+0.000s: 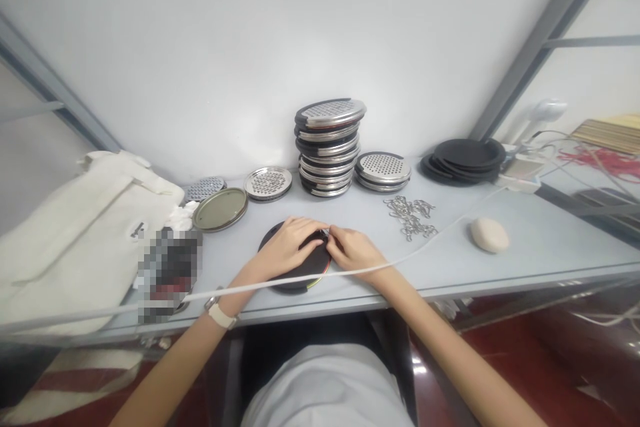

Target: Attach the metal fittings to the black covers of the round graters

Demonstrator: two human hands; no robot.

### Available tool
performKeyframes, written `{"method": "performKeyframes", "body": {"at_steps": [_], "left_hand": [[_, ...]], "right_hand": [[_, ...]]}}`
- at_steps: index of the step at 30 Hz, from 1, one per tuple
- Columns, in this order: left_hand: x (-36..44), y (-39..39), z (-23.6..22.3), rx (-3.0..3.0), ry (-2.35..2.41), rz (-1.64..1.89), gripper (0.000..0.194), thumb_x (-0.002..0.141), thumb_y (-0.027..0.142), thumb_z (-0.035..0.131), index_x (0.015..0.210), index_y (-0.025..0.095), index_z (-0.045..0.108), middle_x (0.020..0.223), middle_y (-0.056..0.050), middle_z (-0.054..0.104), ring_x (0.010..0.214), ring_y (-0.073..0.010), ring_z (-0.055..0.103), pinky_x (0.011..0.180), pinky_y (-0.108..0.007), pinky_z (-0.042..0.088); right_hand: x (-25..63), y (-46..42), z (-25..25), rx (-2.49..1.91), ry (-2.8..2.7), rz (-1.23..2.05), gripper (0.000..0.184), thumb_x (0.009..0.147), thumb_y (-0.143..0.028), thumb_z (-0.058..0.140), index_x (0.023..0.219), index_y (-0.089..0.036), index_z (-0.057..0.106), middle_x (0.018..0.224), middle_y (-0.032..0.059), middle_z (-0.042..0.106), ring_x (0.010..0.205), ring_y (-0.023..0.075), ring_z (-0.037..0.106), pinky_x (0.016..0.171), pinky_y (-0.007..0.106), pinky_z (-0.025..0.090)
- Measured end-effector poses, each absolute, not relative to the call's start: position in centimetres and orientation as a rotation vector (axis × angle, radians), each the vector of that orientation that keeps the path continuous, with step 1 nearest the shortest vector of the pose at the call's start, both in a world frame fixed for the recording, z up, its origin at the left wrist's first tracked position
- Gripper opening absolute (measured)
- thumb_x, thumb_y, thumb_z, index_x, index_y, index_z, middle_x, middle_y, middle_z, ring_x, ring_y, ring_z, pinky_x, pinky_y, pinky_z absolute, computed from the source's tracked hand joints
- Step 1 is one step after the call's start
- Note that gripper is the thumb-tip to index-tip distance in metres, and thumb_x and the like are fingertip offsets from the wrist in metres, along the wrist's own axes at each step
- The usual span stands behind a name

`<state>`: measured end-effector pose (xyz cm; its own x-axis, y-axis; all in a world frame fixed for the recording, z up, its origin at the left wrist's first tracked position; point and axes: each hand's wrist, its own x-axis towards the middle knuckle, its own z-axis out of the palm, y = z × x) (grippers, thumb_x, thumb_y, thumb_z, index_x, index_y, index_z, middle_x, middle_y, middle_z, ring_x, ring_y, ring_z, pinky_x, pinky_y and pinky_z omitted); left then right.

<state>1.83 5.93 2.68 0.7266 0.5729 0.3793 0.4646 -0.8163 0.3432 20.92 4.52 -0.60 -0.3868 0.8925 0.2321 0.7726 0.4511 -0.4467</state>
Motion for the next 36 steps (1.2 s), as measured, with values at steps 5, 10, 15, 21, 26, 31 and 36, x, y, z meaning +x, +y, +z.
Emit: {"method": "performKeyframes", "body": {"at_steps": [5,10,15,21,26,31,36], "left_hand": [[1.87,5.93,2.66,2.701,0.832,0.703,0.024,0.093,0.017,0.046,0.116,0.02,0.051,0.114,-0.005,0.062,0.109,-0.0185,0.054,0.097,-0.035,0.035],[1.86,5.92,2.72,2.711,0.832,0.696,0.024,0.093,0.018,0.046,0.116,0.019,0.051,0.114,-0.005,0.062,0.11,-0.0187,0.054,0.096,-0.035,0.036],[1.84,5.93,2.72,2.713,0.828,0.698,0.024,0.093,0.018,0.046,0.116,0.019,0.051,0.114,-0.005,0.062,0.109,-0.0185,0.054,0.097,-0.035,0.035],[1.81,5.91,2.8,2.718,0.825,0.696,0.023,0.093,0.018,0.046,0.116,0.019,0.051,0.113,-0.005,0.062,0.108,-0.0181,0.054,0.096,-0.034,0.036],[1.83,5.93,2.77,2.731,0.833,0.695,0.024,0.093,0.018,0.046,0.116,0.019,0.051,0.112,-0.005,0.062,0.108,-0.0175,0.054,0.096,-0.034,0.037],[1.85,5.96,2.74,2.742,0.833,0.685,0.023,0.093,0.018,0.046,0.116,0.019,0.051,0.111,-0.005,0.061,0.108,-0.0187,0.053,0.094,-0.035,0.038],[1.85,5.93,2.82,2.742,0.834,0.679,0.023,0.093,0.018,0.045,0.114,0.019,0.052,0.109,-0.005,0.061,0.106,-0.0192,0.054,0.093,-0.035,0.038]], "right_hand": [[20.99,4.54,-0.65,-1.394,-2.278,0.364,0.016,0.089,-0.021,0.035,0.081,-0.02,0.048,0.069,0.0024,0.058,0.059,0.0146,0.053,0.058,0.024,0.035],[20.98,4.5,-0.65,-1.403,-2.271,0.361,0.013,0.087,-0.019,0.036,0.08,-0.02,0.047,0.069,0.0022,0.058,0.06,0.0147,0.052,0.059,0.024,0.034],[21.01,4.54,-0.68,-1.402,-2.273,0.37,0.013,0.088,-0.019,0.036,0.08,-0.02,0.046,0.07,0.0022,0.058,0.06,0.0147,0.053,0.059,0.024,0.034],[21.05,4.58,-0.72,-1.403,-2.278,0.355,0.015,0.089,-0.021,0.035,0.081,-0.019,0.047,0.07,0.0031,0.059,0.061,0.0155,0.054,0.059,0.024,0.035],[21.09,4.64,-0.83,-1.4,-2.285,0.35,0.016,0.09,-0.022,0.034,0.082,-0.019,0.048,0.069,0.0033,0.059,0.059,0.0156,0.054,0.058,0.025,0.034],[21.07,4.66,-0.79,-1.397,-2.281,0.353,0.018,0.091,-0.022,0.033,0.083,-0.019,0.049,0.069,0.0039,0.06,0.059,0.0157,0.054,0.059,0.025,0.035],[20.94,4.7,-0.65,-1.403,-2.281,0.361,0.02,0.092,-0.023,0.032,0.083,-0.019,0.049,0.069,0.0038,0.06,0.059,0.0159,0.054,0.058,0.025,0.035]]}}
